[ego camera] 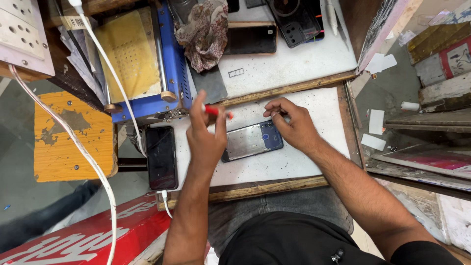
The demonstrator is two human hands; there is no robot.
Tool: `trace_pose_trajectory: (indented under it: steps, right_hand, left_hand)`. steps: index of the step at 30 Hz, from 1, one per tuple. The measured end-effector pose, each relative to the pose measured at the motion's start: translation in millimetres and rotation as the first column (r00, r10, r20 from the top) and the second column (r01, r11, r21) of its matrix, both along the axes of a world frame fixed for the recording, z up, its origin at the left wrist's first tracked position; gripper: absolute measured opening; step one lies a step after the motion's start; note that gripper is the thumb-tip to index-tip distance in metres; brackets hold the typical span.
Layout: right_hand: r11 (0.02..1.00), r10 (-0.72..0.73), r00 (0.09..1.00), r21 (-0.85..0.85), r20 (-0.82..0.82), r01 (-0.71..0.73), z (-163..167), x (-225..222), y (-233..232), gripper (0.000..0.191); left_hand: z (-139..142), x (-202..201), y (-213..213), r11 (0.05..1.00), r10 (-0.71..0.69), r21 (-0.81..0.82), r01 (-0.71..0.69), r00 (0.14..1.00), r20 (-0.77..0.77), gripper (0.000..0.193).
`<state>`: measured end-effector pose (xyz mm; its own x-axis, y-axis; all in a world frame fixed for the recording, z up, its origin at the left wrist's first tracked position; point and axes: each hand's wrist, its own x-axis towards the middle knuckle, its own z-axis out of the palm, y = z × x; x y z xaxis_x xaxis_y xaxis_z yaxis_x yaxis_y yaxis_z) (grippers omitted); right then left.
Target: The person applies adhesive from a small tube to the edges of a blue smartphone lying on a workbench. The person repeatedly squeezes the tube and traces the perimeter of the phone, then wipes excess adhesive with a finger. A second phone is visible nearby but not handled.
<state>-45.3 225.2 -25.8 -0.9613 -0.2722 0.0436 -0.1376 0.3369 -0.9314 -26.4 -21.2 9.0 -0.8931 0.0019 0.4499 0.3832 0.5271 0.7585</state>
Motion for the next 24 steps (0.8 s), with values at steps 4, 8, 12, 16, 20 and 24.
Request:
trace_pose_trajectory:
  steps: [4, 8, 12, 16, 20, 24]
  right_hand:
    - [1.0, -0.005, 1.0, -0.013, 0.0, 0.005, -0.3, -1.1, -0.4, 0.017]
    - [1.0, -0.006, 1.0, -0.01, -0.001, 0.006, 2.5, -1.1, -2.0, 0.016]
    - [1.0, 0.005, 1.0, 0.018, 0.022, -0.006, 2.5, -1.9, -2.7, 0.016]
    - [1.0, -0.002, 1.0, 0.01, 0.018, 0.002, 0.2, -0.6, -2.8, 0.017]
    - [0.999, -0.006, 1.0, 0.031, 0.02, 0.005, 1.0, -0.9, -3.0, 0.018]
    - [0.997, -0.031, 0.999, 0.07, 0.022, 0.029, 4.3, -1.1, -5.6, 0.021]
  left_hand:
    - [-3.7, -48.7, 20.6, 0.976, 0.014, 0.218, -0.024, 0.999, 0.045, 0.068]
    - [-3.2, -85.7, 30.5, 0.979, 0.094, 0.173, -0.108, 0.992, 0.086, 0.072]
    - [-3.9, -99.3, 31.0, 0.983, 0.127, 0.116, -0.141, 0.985, 0.119, 0.073]
    - [-2.5, -97.2, 29.4, 0.988, 0.122, 0.082, -0.128, 0.989, 0.08, 0.072]
    - [6.6, -78.6, 27.4, 0.958, 0.089, 0.251, -0.142, 0.973, 0.212, 0.07]
    - [7.8, -46.2, 34.8, 0.852, -0.1, 0.518, -0.076, 0.948, 0.303, 0.073]
